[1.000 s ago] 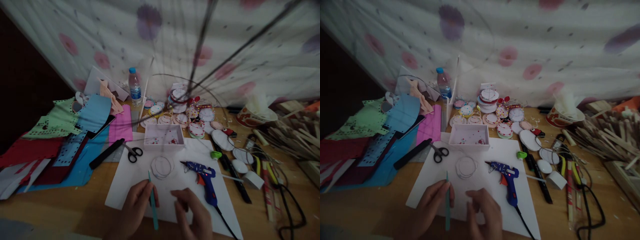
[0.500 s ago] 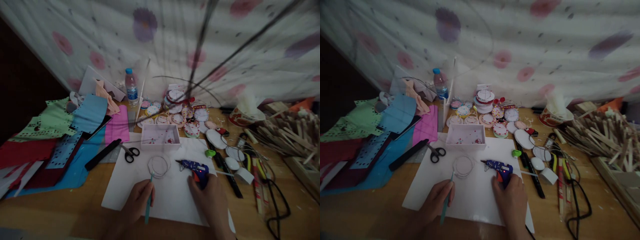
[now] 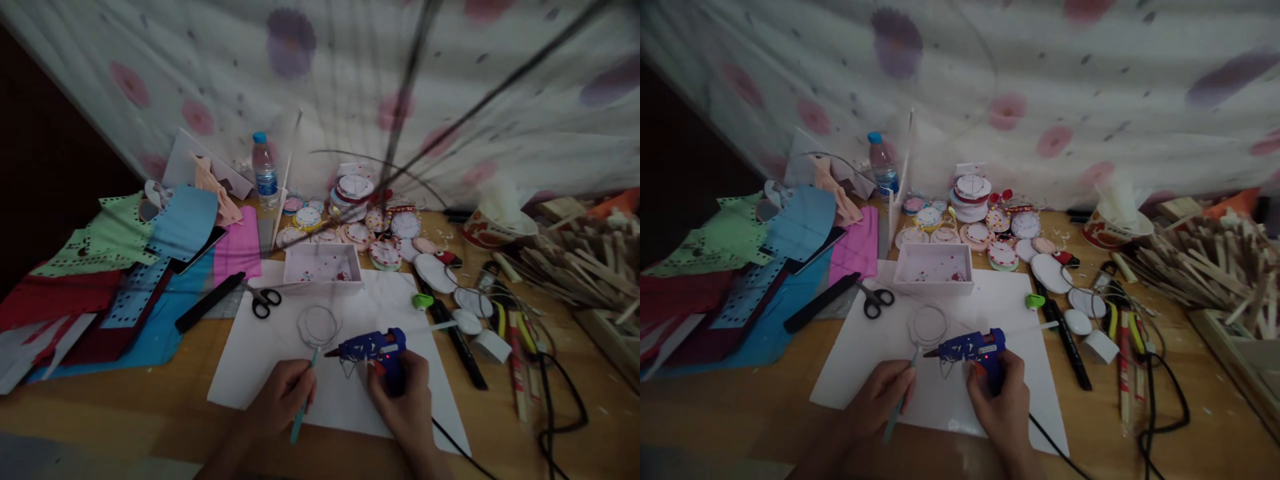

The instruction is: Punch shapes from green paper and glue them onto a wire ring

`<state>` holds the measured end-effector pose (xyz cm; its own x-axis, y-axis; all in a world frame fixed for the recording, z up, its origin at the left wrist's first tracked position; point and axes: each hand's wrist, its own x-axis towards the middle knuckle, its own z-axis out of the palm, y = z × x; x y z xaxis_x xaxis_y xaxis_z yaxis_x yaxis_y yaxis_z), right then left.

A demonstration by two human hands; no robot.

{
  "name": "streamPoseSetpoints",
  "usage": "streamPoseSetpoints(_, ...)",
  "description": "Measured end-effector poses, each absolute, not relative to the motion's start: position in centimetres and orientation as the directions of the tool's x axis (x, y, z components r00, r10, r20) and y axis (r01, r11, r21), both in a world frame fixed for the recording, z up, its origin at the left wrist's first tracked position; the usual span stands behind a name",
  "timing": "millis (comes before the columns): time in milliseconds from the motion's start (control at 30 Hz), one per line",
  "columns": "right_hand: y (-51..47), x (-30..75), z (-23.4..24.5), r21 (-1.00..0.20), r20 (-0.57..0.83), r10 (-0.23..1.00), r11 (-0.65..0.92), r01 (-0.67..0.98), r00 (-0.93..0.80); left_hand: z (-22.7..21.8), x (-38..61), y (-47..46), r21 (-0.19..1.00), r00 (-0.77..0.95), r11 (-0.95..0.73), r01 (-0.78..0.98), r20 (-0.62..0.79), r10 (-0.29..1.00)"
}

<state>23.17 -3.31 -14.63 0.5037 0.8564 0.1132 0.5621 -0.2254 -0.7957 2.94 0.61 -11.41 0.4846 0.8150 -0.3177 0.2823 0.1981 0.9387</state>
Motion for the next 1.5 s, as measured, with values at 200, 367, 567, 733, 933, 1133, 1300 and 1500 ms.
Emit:
streamPoseSetpoints(200, -3.1, 24.3, -15.2, -0.803, 0.113, 0.872, -0.201, 0.561, 0.475, -11.6, 2.7, 0.8, 0.933, 0.515, 0.163, 0.320, -0.316, 0.797)
streamPoseSetpoints(367, -3.1, 24.4, -15.6, -0.832, 0.097, 0.879, -0.185, 0.522, 0.466, -11.4, 2.7, 1.0, 0.926, 0.520, 0.149, 0.346, -0.322, 0.791)
streamPoseSetpoints(567, -3.2, 24.7, -16.0, -0.841, 0.095, 0.882, -0.178, 0.511, 0.462, -11.4, 2.8, 1.0, 0.917, 0.523, 0.144, 0.372, -0.335, 0.784)
streamPoseSetpoints(733, -3.4, 24.6, -16.1, -0.825, 0.092, 0.886, -0.188, 0.533, 0.455, -11.5, 2.7, 1.0, 0.911, 0.522, 0.142, 0.387, -0.344, 0.781)
streamPoseSetpoints(933, -3.3, 24.5, -15.9, -0.805, 0.089, 0.894, -0.196, 0.561, 0.439, -11.3, 2.7, 1.2, 0.907, 0.537, 0.119, 0.404, -0.341, 0.772)
streamPoseSetpoints(1133, -3.3, 24.7, -16.2, -0.796, 0.124, 0.899, -0.163, 0.583, 0.420, -11.6, 2.6, 1.1, 0.909, 0.551, 0.109, 0.401, -0.335, 0.765)
streamPoseSetpoints(1300, -3.4, 24.8, -16.2, -0.805, 0.116, 0.910, -0.148, 0.574, 0.398, -11.6, 2.5, 1.2, 0.907, 0.554, 0.100, 0.410, -0.334, 0.763)
streamPoseSetpoints(1500, -3.2, 24.5, -15.7, -0.793, 0.111, 0.894, -0.183, 0.581, 0.434, -11.1, 2.6, 1.4, 0.899, 0.555, 0.100, 0.426, -0.347, 0.756)
